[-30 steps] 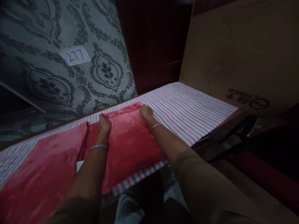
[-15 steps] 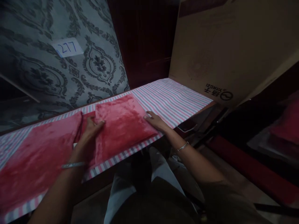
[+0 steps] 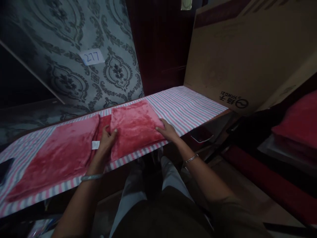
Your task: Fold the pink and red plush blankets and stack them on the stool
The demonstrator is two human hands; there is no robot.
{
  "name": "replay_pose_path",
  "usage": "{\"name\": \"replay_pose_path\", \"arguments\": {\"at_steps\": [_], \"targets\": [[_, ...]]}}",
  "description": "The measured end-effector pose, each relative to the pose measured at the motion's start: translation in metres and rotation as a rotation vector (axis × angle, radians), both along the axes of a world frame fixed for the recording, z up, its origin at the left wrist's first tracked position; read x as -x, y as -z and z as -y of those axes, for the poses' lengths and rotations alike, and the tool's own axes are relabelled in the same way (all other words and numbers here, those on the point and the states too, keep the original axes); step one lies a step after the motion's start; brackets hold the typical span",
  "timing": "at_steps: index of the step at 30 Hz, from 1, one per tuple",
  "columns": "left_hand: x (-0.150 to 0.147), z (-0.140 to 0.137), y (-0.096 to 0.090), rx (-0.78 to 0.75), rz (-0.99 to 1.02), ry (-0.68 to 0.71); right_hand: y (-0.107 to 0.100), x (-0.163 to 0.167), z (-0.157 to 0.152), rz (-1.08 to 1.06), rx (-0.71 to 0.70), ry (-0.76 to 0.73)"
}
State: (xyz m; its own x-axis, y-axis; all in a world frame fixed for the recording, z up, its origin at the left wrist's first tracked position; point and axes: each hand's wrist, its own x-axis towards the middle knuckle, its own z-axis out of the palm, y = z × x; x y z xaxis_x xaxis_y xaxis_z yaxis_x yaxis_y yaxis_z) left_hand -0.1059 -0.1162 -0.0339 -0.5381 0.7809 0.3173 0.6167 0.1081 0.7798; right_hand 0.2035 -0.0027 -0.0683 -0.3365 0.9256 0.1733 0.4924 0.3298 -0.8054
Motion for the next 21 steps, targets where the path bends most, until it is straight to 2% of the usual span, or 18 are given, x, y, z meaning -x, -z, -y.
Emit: {"name": "replay_pose_path", "arguments": {"at_steps": [4, 8, 17, 19, 21], "targets": [[-0.027, 0.028, 0.005, 0.084, -0.043, 0.001, -0.003, -0.001, 0.009, 0.009, -0.029, -0.036], [-0.043, 0.034, 0.004, 0.149, -0.115, -0.062, -0.005, 0.003, 0.015, 0.082, -0.09, 0.003], [-0.029, 0.039, 0.003, 0.168, -0.137, -0.083, -0.003, 0.001, 0.018, 0.101, -0.094, 0.049], [-0.028, 0.041, -0.003, 0.138, -0.216, -0.132, -0.009, 0.002, 0.021, 0.163, -0.149, 0.068], [-0.032, 0.041, -0.012, 0.099, -0.361, -0.167, -0.022, 0.011, 0.026, 0.239, -0.269, 0.066]]}}
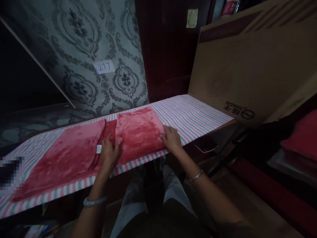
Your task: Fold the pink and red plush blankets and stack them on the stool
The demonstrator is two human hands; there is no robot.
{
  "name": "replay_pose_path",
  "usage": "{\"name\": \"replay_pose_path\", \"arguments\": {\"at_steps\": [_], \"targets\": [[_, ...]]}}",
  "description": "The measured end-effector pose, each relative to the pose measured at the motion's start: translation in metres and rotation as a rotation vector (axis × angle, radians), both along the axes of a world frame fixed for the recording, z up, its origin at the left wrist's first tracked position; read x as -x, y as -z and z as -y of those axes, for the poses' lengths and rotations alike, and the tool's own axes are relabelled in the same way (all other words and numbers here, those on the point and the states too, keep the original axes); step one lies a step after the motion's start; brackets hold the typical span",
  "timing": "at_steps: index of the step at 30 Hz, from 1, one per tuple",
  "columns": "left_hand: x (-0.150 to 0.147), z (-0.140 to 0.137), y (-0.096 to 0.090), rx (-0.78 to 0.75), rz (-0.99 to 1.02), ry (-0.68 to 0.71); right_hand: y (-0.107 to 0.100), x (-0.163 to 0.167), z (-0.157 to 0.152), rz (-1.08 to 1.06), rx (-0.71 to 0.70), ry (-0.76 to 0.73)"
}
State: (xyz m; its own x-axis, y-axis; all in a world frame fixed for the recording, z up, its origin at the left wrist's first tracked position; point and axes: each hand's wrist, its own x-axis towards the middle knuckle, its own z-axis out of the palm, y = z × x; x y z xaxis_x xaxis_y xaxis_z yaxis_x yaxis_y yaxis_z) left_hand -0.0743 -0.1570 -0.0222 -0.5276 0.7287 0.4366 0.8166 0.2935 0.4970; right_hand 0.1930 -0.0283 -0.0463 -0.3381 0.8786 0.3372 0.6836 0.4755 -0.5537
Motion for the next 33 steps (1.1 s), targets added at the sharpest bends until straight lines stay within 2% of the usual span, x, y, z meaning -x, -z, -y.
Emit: {"name": "replay_pose_path", "arguments": {"at_steps": [3, 5, 8, 10, 14, 17, 19, 22, 24, 26, 29, 33], "targets": [[-0.014, -0.007, -0.012, 0.07, -0.224, 0.112, -0.023, 0.025, 0.008, 0.115, -0.142, -0.12], [-0.026, -0.016, -0.012, 0.229, -0.294, 0.197, -0.032, 0.043, 0.01, 0.199, -0.163, -0.209], [-0.037, -0.025, -0.002, 0.492, -0.294, 0.215, -0.028, 0.058, 0.008, 0.327, -0.094, -0.264], [-0.039, -0.027, 0.006, 0.565, -0.292, 0.203, -0.017, 0.059, 0.004, 0.375, -0.037, -0.27], [-0.037, -0.02, 0.01, 0.565, -0.306, 0.216, 0.001, 0.055, 0.0, 0.387, -0.031, -0.25], [-0.037, -0.02, 0.0, 0.577, -0.269, 0.212, 0.004, 0.056, 0.0, 0.384, -0.05, -0.24], [-0.037, -0.03, -0.012, 0.551, -0.254, 0.21, 0.005, 0.057, 0.002, 0.385, -0.068, -0.234], [-0.036, -0.065, -0.033, 0.494, -0.245, 0.283, 0.007, 0.059, 0.003, 0.386, -0.095, -0.224], [-0.032, -0.097, -0.046, 0.533, -0.219, 0.344, 0.009, 0.059, 0.003, 0.385, -0.107, -0.22], [-0.023, -0.128, -0.051, 0.577, -0.207, 0.337, 0.012, 0.06, 0.002, 0.379, -0.129, -0.214], [-0.003, -0.156, -0.042, 0.594, -0.193, 0.235, 0.018, 0.061, -0.001, 0.367, -0.173, -0.207], [0.016, -0.161, -0.012, 0.539, -0.207, 0.091, 0.025, 0.059, -0.001, 0.354, -0.194, -0.215]]}}
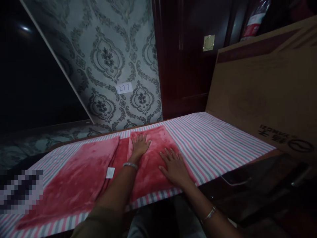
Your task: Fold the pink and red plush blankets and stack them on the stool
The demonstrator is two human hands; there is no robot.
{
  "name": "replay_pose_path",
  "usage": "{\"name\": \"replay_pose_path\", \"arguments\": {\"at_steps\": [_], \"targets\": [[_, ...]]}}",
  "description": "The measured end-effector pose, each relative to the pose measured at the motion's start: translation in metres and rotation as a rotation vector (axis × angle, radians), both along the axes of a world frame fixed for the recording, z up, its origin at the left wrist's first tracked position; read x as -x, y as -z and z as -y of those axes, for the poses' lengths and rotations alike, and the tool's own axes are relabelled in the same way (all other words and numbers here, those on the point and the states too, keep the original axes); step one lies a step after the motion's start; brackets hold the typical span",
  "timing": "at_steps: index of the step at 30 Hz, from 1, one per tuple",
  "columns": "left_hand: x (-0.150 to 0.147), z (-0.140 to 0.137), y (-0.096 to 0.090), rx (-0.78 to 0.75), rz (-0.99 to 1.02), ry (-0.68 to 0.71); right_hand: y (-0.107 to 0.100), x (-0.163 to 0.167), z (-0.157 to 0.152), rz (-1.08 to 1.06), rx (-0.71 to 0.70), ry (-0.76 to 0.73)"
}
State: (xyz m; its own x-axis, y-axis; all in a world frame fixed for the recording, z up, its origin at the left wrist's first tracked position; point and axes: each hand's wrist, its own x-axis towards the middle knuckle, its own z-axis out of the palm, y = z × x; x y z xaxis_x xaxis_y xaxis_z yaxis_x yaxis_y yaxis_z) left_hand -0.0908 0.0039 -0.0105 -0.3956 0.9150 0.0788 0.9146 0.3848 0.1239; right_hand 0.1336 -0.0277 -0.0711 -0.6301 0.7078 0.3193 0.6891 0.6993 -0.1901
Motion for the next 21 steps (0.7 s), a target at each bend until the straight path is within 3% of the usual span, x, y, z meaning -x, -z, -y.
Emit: {"name": "replay_pose_path", "arguments": {"at_steps": [3, 6, 11, 15, 21], "targets": [[0.004, 0.002, 0.009, -0.026, -0.018, -0.012, -0.009, -0.001, -0.004, 0.018, 0.064, -0.015], [0.004, -0.002, 0.002, -0.01, -0.007, -0.014, -0.037, 0.011, -0.023, -0.041, 0.154, -0.03], [0.013, -0.013, -0.008, -0.139, -0.121, -0.036, -0.079, 0.068, -0.077, -0.171, 0.134, -0.033], [0.025, -0.015, -0.001, -0.049, -0.048, -0.136, -0.065, 0.1, -0.104, -0.011, 0.186, 0.046], [0.031, -0.02, 0.005, 0.013, 0.01, -0.155, -0.034, 0.098, -0.112, 0.029, 0.197, 0.088]]}}
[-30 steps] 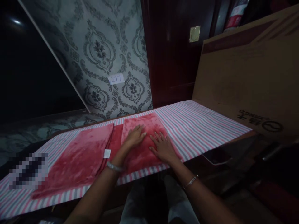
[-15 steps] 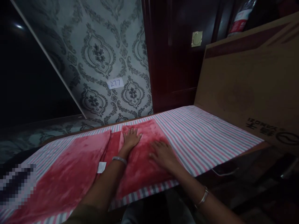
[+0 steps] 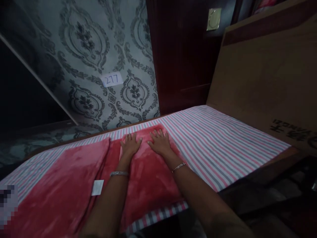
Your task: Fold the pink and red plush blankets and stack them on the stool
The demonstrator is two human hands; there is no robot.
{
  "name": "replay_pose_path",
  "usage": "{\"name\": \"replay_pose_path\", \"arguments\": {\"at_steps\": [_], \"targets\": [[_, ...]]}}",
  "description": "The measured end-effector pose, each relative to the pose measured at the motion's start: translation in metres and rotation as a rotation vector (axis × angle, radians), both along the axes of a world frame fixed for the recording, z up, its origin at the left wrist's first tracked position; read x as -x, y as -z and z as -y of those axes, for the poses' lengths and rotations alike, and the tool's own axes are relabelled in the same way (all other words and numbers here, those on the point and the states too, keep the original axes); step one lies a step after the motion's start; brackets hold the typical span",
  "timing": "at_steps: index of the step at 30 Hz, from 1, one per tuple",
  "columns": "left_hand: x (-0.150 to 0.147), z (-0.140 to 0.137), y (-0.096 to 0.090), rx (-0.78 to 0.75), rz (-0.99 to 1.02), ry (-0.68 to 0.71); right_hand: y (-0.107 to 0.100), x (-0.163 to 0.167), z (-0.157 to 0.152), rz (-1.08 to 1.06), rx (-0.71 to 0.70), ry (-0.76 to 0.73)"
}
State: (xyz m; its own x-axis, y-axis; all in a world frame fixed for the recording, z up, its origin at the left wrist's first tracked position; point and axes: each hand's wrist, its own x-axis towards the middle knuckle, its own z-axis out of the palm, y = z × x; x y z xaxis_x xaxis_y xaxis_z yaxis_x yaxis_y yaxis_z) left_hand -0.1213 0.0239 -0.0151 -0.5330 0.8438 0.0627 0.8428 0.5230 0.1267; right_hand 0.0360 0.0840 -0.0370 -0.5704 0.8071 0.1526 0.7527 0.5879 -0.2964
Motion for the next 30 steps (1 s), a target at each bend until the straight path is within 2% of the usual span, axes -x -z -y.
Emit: {"name": "replay_pose_path", "arguments": {"at_steps": [8, 13, 15, 17, 21, 25, 30], "targets": [[0.0, -0.001, 0.014, -0.074, -0.001, -0.001, 0.004, 0.001, -0.002, 0.045, -0.026, 0.013], [-0.005, 0.005, 0.0, -0.016, 0.011, -0.004, 0.006, 0.002, 0.001, 0.051, -0.063, 0.02], [-0.008, 0.012, -0.009, 0.026, 0.008, -0.005, 0.006, 0.002, 0.002, 0.053, -0.064, 0.027], [-0.013, 0.025, -0.013, -0.003, -0.05, 0.015, 0.006, 0.002, 0.002, 0.052, -0.055, 0.03], [-0.021, 0.055, -0.001, -0.078, -0.089, 0.086, 0.006, 0.001, 0.003, 0.058, -0.035, 0.023], [-0.023, 0.068, 0.011, -0.024, -0.044, 0.093, -0.002, 0.0, 0.004, 0.071, -0.008, 0.019], [-0.023, 0.065, 0.009, -0.035, -0.054, 0.099, -0.023, -0.012, 0.014, 0.1, 0.095, -0.006]]}}
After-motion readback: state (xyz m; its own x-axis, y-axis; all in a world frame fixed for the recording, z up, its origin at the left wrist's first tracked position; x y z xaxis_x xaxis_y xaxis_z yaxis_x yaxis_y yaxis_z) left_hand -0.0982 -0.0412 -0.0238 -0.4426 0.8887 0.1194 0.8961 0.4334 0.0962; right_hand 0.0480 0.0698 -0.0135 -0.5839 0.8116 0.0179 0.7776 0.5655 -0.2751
